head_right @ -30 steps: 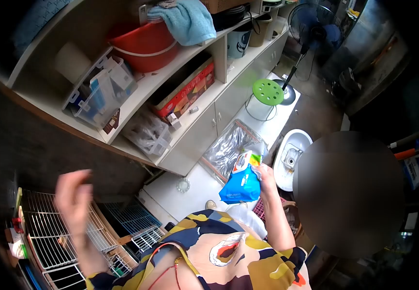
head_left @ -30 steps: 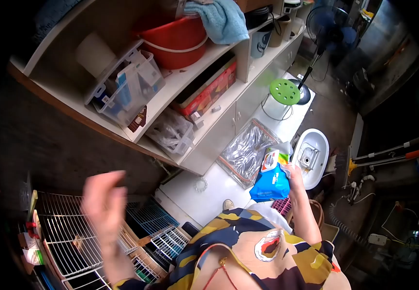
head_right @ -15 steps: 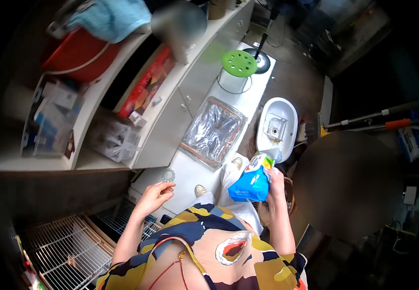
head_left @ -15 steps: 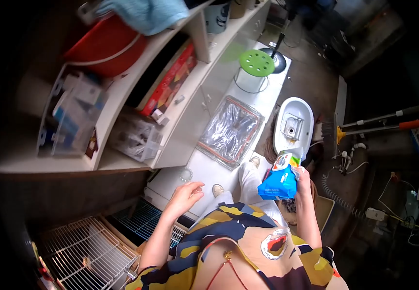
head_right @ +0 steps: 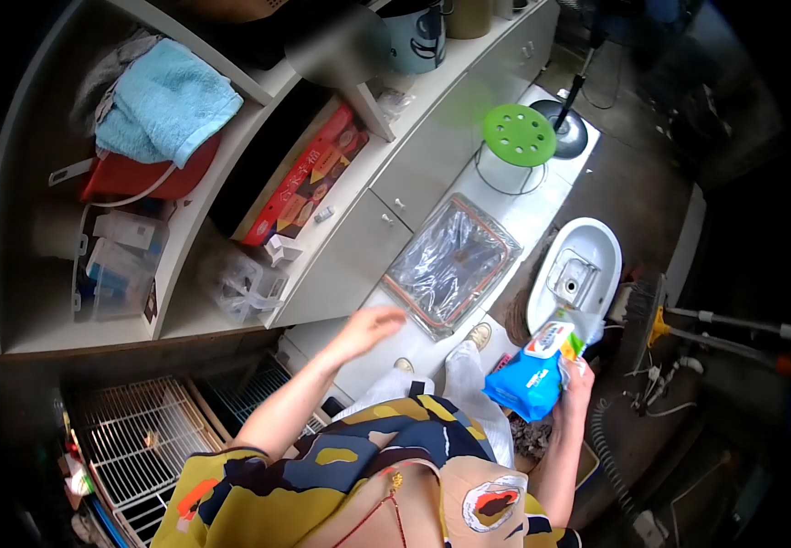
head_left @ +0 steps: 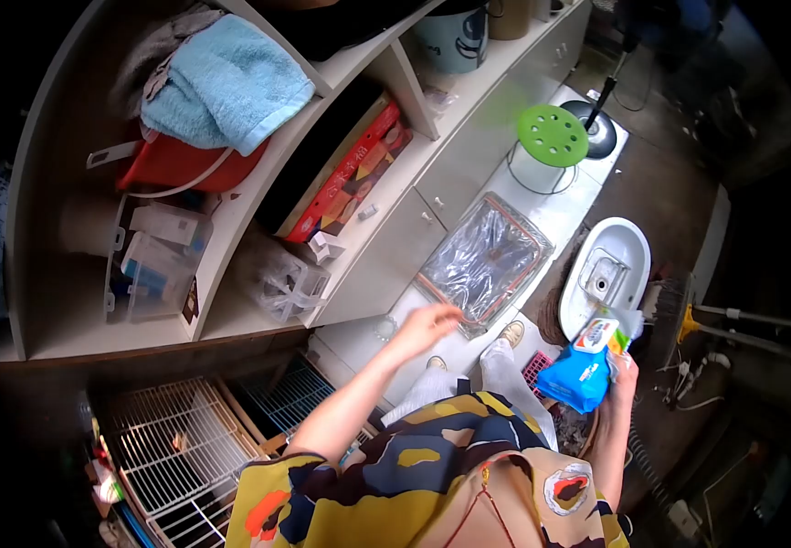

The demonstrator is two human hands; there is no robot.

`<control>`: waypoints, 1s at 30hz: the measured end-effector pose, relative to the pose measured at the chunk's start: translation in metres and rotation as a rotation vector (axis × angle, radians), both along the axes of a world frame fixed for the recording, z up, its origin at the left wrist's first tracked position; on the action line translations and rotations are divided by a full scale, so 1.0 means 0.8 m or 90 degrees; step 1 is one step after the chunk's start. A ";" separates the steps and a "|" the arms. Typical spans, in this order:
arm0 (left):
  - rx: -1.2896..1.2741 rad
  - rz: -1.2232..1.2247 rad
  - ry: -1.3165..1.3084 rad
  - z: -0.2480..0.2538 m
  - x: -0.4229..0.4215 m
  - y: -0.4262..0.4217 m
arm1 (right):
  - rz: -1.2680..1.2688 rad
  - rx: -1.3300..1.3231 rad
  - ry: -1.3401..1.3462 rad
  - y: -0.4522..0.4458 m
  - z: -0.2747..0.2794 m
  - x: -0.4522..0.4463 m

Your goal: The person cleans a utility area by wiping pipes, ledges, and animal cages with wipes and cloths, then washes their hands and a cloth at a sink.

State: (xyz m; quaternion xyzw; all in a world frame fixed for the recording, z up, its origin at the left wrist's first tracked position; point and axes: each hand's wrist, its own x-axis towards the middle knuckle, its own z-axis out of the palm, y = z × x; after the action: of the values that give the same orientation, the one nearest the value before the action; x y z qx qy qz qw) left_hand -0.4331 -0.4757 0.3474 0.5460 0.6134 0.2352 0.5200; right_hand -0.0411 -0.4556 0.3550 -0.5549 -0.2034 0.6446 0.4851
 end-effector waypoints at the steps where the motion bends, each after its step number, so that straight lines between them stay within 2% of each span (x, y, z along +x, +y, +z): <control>1: 0.032 0.024 0.032 -0.017 -0.012 0.010 | -0.003 -0.006 0.002 0.005 -0.008 0.015; 3: -0.049 0.164 -0.028 -0.030 -0.040 0.028 | 0.007 -0.012 -0.037 0.019 0.002 0.025; 5: -0.021 0.283 0.016 -0.055 -0.075 0.038 | -0.009 -0.008 -0.038 0.029 0.011 0.029; 8: -0.100 0.368 0.069 -0.085 -0.130 0.048 | -0.016 -0.034 -0.039 0.038 0.008 0.037; 11: -0.117 0.497 0.106 -0.090 -0.147 0.055 | -0.029 -0.060 -0.049 0.043 -0.003 0.038; 15: 0.146 0.362 0.508 -0.086 -0.174 0.089 | -0.017 -0.068 -0.038 0.053 -0.007 0.026; 18: 0.160 0.365 0.496 -0.087 -0.183 0.141 | 0.009 -0.062 -0.050 0.061 -0.003 0.019; 21: 0.226 0.303 0.624 -0.109 -0.199 0.177 | -0.034 -0.050 -0.069 0.062 0.004 0.010; 25: 0.064 0.295 0.685 -0.128 -0.212 0.192 | -0.065 -0.048 -0.073 0.074 0.011 -0.007; 28: 0.131 0.244 0.597 -0.139 -0.231 0.188 | -0.064 -0.052 -0.081 0.089 0.015 -0.025; 30: 0.068 0.359 0.185 -0.148 -0.232 0.195 | -0.092 -0.063 -0.077 0.101 0.017 -0.039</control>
State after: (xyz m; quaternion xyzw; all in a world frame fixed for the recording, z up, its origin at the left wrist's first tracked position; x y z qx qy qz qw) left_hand -0.6188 -0.3194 0.2294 0.4090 0.7951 0.3214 0.3117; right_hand -0.0722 -0.3746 0.3687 -0.6292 -0.1595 0.5827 0.4890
